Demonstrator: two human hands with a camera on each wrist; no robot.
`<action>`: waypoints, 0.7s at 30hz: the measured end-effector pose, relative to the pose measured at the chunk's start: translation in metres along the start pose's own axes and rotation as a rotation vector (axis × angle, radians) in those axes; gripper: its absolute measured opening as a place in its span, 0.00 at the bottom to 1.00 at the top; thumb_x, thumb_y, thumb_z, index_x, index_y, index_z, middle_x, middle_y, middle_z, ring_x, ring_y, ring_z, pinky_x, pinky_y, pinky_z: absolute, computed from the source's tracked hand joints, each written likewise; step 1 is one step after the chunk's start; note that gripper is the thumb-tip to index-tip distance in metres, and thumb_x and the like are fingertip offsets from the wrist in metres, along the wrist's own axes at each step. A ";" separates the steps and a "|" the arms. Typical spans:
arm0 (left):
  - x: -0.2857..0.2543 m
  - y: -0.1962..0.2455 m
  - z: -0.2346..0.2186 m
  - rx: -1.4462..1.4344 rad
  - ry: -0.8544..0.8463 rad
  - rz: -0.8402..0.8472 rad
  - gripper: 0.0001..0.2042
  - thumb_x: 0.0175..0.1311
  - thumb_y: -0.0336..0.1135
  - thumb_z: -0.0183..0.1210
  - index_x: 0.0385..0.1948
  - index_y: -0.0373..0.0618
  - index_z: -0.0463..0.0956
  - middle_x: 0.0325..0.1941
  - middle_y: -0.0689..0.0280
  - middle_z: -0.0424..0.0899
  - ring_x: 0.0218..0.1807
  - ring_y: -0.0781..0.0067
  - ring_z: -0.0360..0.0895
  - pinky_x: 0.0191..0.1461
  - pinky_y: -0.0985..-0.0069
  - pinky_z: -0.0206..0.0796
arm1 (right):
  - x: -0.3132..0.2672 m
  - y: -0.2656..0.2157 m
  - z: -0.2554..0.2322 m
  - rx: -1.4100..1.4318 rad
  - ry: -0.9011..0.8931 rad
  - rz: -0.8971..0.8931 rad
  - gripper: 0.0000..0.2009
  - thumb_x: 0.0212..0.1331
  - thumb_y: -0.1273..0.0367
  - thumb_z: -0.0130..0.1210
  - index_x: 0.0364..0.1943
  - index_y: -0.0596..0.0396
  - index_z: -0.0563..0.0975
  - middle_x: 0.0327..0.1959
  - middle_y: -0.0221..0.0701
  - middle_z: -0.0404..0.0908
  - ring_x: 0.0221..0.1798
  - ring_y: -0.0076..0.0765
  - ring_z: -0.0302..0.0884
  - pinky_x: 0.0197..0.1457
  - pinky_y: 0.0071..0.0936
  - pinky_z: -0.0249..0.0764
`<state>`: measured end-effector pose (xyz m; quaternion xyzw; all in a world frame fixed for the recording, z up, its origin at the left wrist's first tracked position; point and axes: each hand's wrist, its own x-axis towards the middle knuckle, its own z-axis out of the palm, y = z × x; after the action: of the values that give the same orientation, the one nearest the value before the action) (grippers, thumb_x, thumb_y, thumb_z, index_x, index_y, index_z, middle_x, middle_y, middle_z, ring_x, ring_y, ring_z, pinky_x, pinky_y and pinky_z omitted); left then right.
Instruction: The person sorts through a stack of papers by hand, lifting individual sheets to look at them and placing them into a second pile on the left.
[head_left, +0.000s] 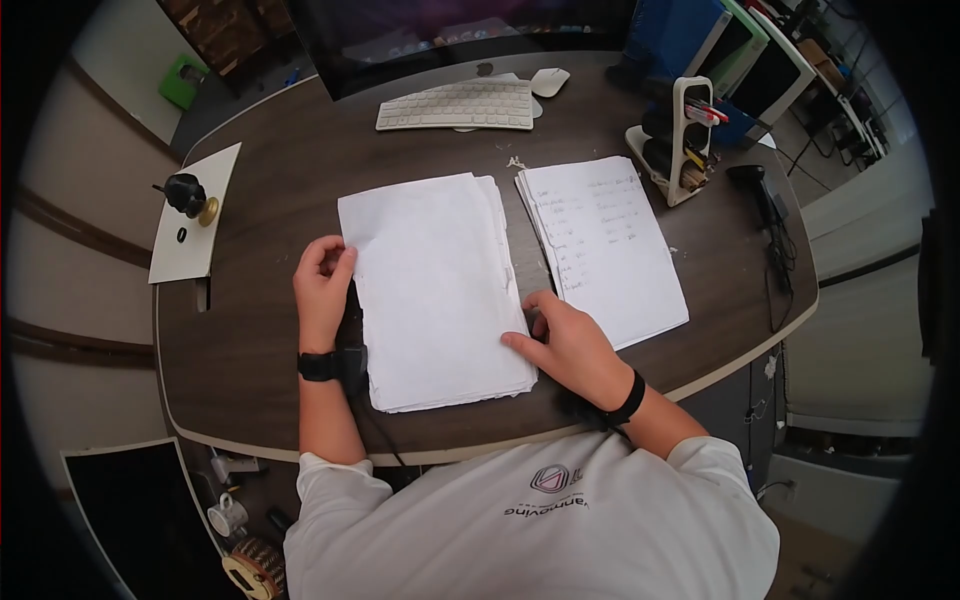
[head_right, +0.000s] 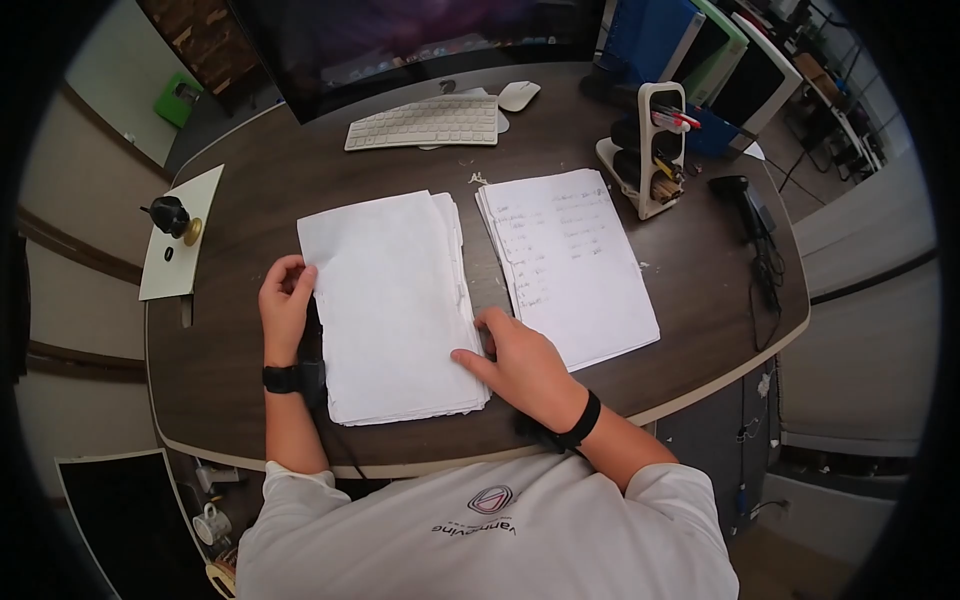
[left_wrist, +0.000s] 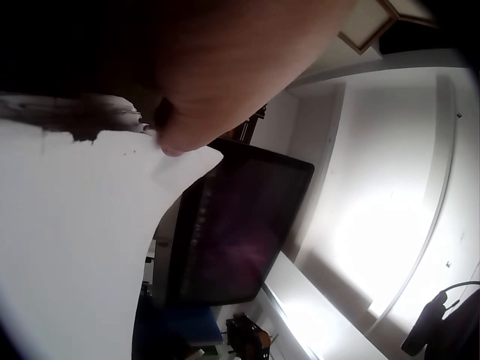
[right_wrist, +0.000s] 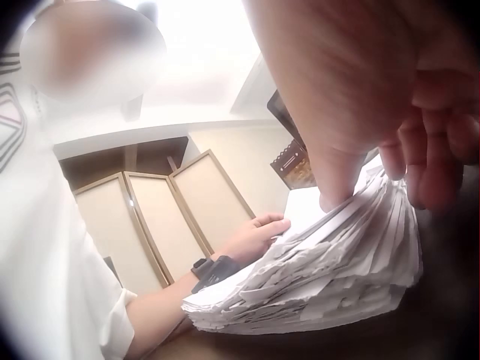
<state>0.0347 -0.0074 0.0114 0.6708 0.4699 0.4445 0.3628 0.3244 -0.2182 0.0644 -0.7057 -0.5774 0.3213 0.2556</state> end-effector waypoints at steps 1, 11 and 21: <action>0.000 0.000 0.001 -0.093 -0.009 0.007 0.06 0.70 0.28 0.63 0.43 0.38 0.80 0.36 0.74 0.79 0.34 0.87 0.71 0.38 0.85 0.67 | -0.002 -0.002 -0.001 0.009 0.051 -0.035 0.27 0.61 0.57 0.70 0.57 0.60 0.76 0.33 0.38 0.81 0.34 0.39 0.79 0.39 0.32 0.77; -0.007 0.022 -0.006 -0.900 -0.121 -0.203 0.08 0.76 0.31 0.58 0.51 0.43 0.74 0.39 0.67 0.84 0.29 0.80 0.78 0.27 0.86 0.67 | 0.000 -0.005 -0.006 0.296 0.178 -0.341 0.18 0.65 0.66 0.67 0.54 0.61 0.77 0.41 0.29 0.79 0.37 0.20 0.72 0.39 0.21 0.71; -0.001 0.004 0.006 -0.310 -0.063 -0.139 0.07 0.72 0.33 0.62 0.41 0.40 0.78 0.34 0.70 0.82 0.30 0.85 0.73 0.32 0.85 0.66 | 0.005 0.071 -0.082 0.562 0.550 0.072 0.10 0.71 0.68 0.60 0.49 0.60 0.80 0.32 0.18 0.79 0.34 0.10 0.68 0.37 0.14 0.66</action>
<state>0.0411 -0.0100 0.0125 0.5863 0.4294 0.4642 0.5063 0.4322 -0.2273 0.0658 -0.6879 -0.3518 0.2745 0.5725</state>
